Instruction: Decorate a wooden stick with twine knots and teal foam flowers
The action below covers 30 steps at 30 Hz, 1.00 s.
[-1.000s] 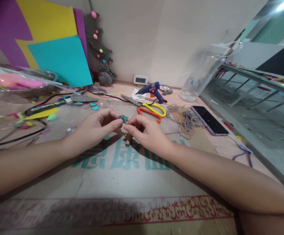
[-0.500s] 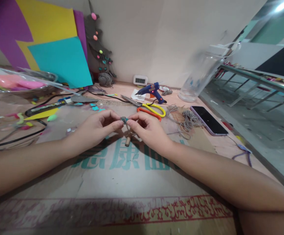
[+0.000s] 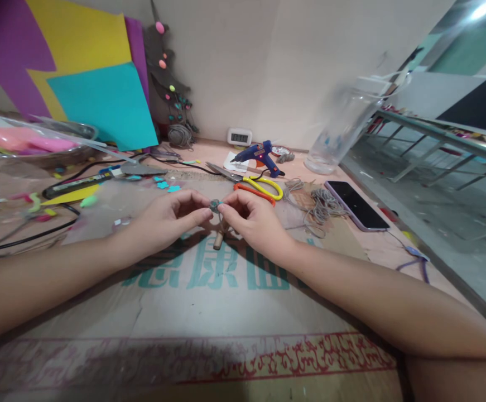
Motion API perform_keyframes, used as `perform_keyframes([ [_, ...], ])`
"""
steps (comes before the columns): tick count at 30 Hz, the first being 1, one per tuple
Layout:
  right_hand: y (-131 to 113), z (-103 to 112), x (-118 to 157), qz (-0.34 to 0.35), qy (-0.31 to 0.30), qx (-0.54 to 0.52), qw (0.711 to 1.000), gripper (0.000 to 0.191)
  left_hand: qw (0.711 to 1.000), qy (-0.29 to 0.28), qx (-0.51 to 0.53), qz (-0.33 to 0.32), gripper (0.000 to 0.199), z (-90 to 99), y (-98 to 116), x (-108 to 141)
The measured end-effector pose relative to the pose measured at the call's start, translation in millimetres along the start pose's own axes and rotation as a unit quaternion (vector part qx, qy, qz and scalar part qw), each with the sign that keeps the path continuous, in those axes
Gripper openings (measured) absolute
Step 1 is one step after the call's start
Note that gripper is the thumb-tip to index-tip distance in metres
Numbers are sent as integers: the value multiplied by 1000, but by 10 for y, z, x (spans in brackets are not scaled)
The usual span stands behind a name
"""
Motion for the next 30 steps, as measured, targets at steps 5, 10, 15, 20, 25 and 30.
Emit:
perform_keyframes([
  [5,16,0,3,3,-2,12,1000,28,1000,3,-25,-5,19,3,21,-7],
  [10,26,5,2,-19,-2,-30,999,30,1000,8,-13,8,26,10,43,-15],
  [15,35,10,-1,-36,7,-35,999,31,1000,-3,-8,-1,21,2,21,-30],
  [20,54,6,-12,-38,3,-59,998,31,999,20,-26,4,22,22,28,-30],
  [25,67,39,-61,-37,65,-94,993,16,999,30,-9,15,22,34,48,-17],
  [30,46,46,-74,-47,79,-79,993,14,999,32,-10,20,22,32,61,-18],
])
Point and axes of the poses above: each hand's wrist, its own x-axis away from the middle knuckle, its own z-axis out of the back of the hand, y = z × x, the point moved 2 cm from there along -x, towards the middle knuckle, and after that the axes turned 6 degrees about y, right-handed, at the moved point
